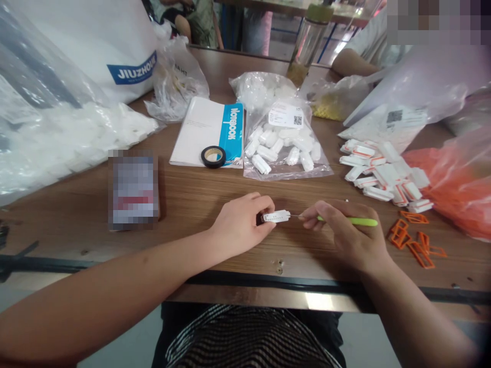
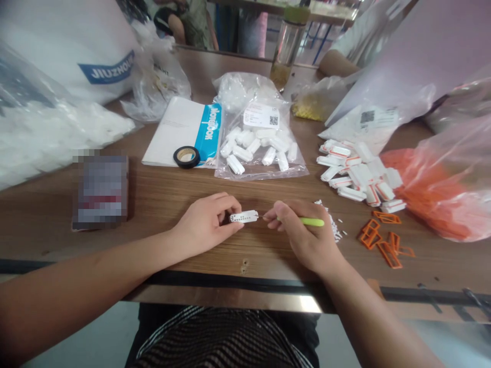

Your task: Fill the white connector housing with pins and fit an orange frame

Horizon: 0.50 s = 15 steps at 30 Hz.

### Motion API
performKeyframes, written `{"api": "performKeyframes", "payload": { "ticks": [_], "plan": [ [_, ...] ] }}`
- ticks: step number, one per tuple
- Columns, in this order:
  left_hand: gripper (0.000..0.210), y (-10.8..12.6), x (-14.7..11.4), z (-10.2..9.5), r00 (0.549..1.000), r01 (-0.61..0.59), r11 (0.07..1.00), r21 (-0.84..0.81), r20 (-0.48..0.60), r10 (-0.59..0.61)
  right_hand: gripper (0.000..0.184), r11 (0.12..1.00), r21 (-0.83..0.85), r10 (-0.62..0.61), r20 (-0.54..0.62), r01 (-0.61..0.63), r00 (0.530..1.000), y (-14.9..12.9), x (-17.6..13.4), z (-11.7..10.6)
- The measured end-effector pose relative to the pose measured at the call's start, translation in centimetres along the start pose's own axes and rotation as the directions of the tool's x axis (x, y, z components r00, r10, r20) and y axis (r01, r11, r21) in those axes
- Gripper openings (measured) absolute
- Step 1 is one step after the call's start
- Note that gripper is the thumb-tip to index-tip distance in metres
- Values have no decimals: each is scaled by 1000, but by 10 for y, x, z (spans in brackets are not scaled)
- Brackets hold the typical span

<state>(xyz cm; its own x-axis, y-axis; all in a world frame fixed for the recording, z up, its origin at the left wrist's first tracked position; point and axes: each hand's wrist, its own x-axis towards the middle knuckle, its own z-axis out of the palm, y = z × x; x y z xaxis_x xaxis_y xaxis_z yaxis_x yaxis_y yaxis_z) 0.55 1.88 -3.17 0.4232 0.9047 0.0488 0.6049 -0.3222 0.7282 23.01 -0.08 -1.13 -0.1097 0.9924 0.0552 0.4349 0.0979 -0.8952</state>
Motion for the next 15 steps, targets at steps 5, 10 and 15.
{"api": "performKeyframes", "payload": {
  "ticks": [5, 10, 15],
  "plan": [
    [8, 0, -1, 0, 1000, -6, 1000, 3, -4, 6, 33, 999, -43, 7, 38, -5, 999, 0, 0, 2],
    [8, -1, -1, 0, 1000, -5, 1000, -4, -2, 5, 32, 998, 58, 13, -30, -11, 999, 4, 1, -1],
    [8, -1, 0, 0, 1000, -6, 1000, -4, -3, 6, 33, 994, 94, 50, -2, -50, 999, 11, 1, -4]
  ]
}}
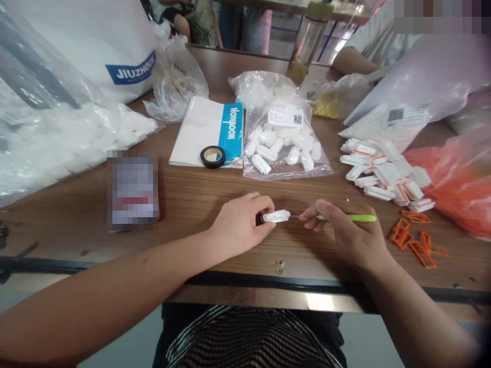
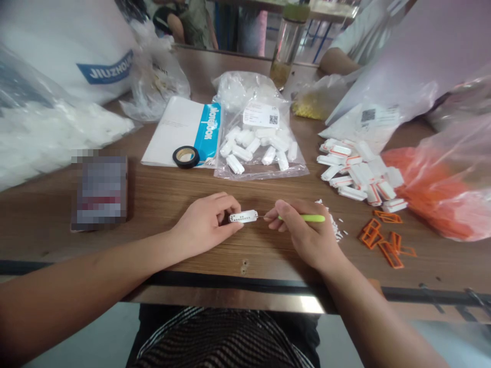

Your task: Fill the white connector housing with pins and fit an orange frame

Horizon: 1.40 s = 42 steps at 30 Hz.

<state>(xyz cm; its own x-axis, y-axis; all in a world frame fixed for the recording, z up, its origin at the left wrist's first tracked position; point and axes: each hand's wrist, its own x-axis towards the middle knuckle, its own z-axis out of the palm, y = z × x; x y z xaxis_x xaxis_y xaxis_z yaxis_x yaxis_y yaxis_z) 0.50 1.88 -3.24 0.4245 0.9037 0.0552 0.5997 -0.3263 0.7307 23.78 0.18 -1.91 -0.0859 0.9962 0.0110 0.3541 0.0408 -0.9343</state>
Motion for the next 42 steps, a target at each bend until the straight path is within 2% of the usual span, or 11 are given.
{"api": "performKeyframes", "payload": {
  "ticks": [6, 11, 13, 20, 28, 33, 42],
  "plan": [
    [9, 0, 0, 0, 1000, 0, 1000, 4, -3, 0, 31, 999, -47, -4, 12, 5, 1000, -3, 2, 1],
    [7, 1, 0, 0, 1000, 14, 1000, 5, -3, -14, 28, 947, -267, -142, 142, 176, 980, -16, -2, 2],
    [7, 1, 0, 0, 1000, 14, 1000, 7, -5, -14, 28, 922, -313, -184, 159, 227, 970, -18, -3, 2],
    [9, 0, 0, 1, 1000, 3, 1000, 1, -9, -3, 31, 994, -80, -66, 12, 67, 998, -7, 0, 2],
    [9, 1, 0, 0, 1000, 1, 1000, 11, -3, -1, 31, 991, -119, -47, 52, 53, 998, -7, 0, 2],
    [9, 0, 0, 0, 1000, -4, 1000, 12, -8, 4, 33, 997, -56, -56, -14, 55, 998, -6, 0, 2],
    [8, 0, 0, 0, 1000, -12, 1000, 21, -8, 12, 33, 996, -84, -9, 5, 10, 1000, -5, 2, 6]
  ]
}}
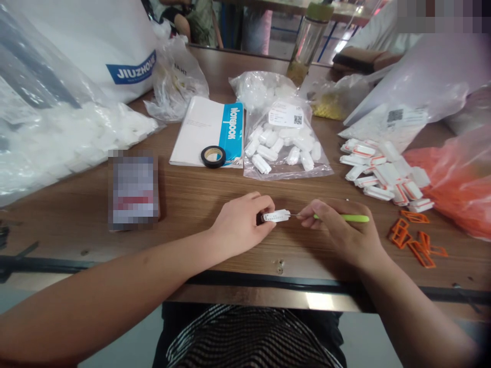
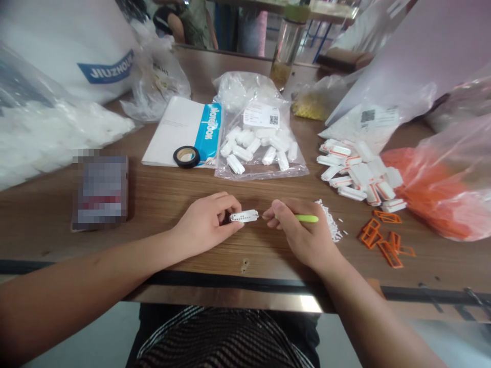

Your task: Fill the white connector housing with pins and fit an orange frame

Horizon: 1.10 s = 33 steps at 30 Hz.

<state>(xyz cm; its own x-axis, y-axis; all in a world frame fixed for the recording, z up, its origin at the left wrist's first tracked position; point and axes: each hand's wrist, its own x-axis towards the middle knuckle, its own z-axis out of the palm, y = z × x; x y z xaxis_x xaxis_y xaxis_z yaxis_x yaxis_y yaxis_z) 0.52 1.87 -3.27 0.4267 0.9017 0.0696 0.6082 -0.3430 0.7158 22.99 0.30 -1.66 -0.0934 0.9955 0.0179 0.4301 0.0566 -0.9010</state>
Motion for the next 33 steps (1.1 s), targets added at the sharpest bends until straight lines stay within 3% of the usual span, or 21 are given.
{"api": "performKeyframes", "payload": {
  "ticks": [5, 28, 33],
  "plan": [
    [9, 0, 0, 0, 1000, -7, 1000, -2, 6, 7, 34, 998, 59, -20, -34, 22, 999, 3, 0, -1],
    [9, 0, 0, 0, 1000, 0, 1000, -3, -2, 0, 33, 1000, 11, -11, -9, 11, 1000, -2, -1, 2],
    [16, 1, 1, 1, 999, 49, 999, -9, -9, -49, 33, 993, 29, -114, 21, 113, 993, -6, -4, 3]
  ]
}}
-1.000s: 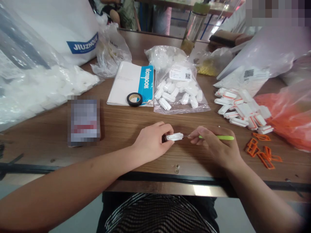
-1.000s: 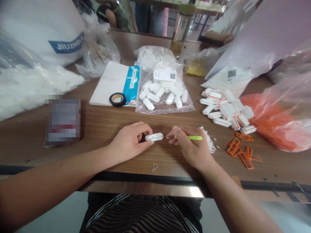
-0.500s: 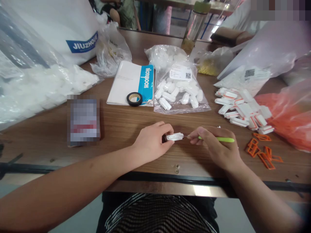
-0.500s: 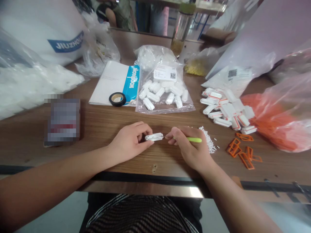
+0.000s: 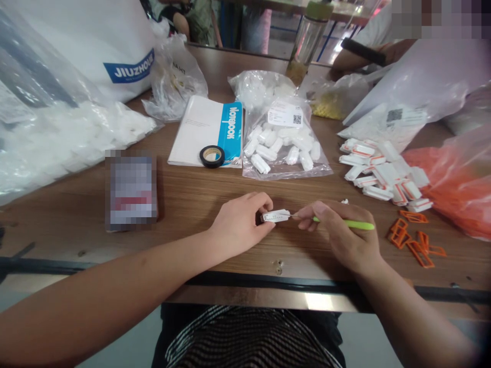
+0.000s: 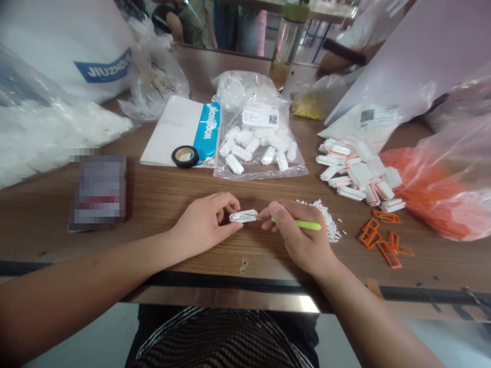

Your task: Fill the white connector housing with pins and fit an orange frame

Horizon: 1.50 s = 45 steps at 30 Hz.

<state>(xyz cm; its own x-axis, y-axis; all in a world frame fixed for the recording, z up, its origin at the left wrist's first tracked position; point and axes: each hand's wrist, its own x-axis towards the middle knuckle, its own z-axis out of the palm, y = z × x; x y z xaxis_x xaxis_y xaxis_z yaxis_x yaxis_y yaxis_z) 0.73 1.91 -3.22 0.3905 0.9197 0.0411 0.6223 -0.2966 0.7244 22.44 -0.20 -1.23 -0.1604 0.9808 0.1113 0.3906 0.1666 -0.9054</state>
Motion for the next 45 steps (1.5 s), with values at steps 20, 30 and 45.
{"api": "performKeyframes", "payload": {
  "ticks": [20, 30, 45],
  "plan": [
    [11, 0, -1, 1, 1000, -23, 1000, 22, -4, 23, 32, 996, -75, -35, 89, 42, 995, 2, 1, 7],
    [13, -2, -2, -1, 997, -71, 997, 28, 6, 71, 27, 992, -124, -49, -141, 32, 989, 7, 7, -14],
    [21, 0, -7, -1, 983, -180, 963, 200, 10, 182, 36, 254, -903, -114, 327, 345, 938, 7, 14, -19]
  ]
}}
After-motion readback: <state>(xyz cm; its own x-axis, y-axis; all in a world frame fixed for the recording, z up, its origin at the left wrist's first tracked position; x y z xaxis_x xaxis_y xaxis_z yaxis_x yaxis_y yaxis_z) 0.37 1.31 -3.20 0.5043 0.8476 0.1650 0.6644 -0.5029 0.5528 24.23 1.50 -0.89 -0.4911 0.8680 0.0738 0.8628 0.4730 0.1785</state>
